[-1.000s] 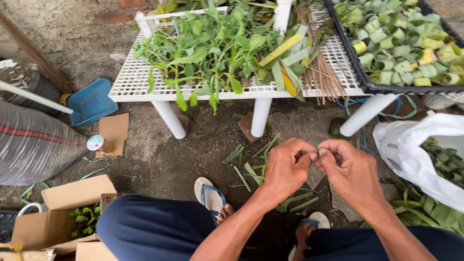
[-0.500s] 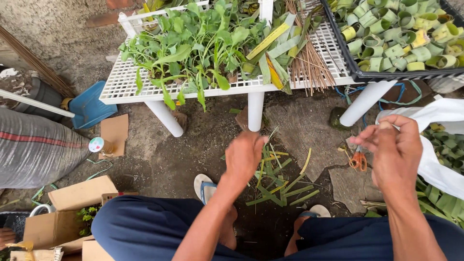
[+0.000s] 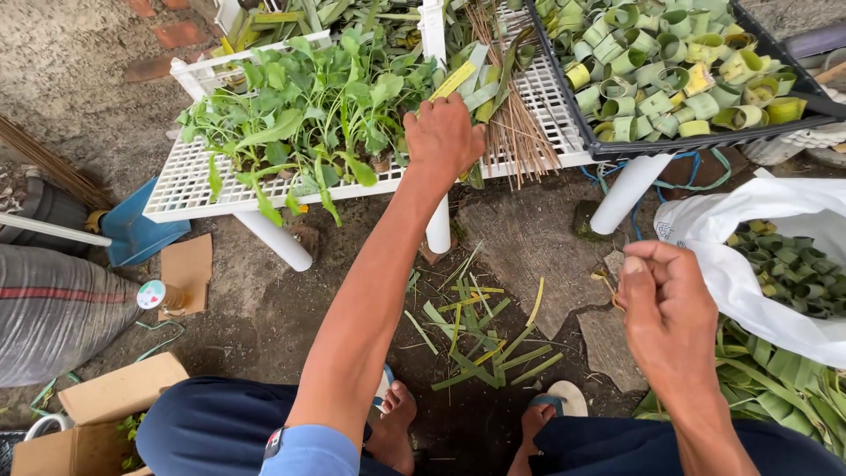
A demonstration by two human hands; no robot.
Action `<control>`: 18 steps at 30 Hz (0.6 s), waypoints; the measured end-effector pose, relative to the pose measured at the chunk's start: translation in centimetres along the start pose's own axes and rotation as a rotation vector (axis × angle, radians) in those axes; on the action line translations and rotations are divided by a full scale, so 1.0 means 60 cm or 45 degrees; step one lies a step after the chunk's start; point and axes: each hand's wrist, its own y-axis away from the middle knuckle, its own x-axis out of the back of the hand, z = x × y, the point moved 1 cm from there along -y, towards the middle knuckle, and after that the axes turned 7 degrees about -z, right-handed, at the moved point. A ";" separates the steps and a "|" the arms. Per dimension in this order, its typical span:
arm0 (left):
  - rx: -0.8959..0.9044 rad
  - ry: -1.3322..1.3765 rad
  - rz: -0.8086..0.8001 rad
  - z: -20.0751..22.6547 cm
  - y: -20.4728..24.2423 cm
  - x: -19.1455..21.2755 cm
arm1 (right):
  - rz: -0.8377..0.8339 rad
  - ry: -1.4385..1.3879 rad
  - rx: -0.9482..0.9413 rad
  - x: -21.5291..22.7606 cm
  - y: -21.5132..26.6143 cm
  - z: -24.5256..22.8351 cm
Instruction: The person folds strips of palm leaf by hand to form small, square containers, adding them to a tray.
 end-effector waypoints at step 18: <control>0.037 -0.004 0.335 -0.009 -0.065 0.010 | 0.121 0.173 -0.182 0.064 0.065 0.051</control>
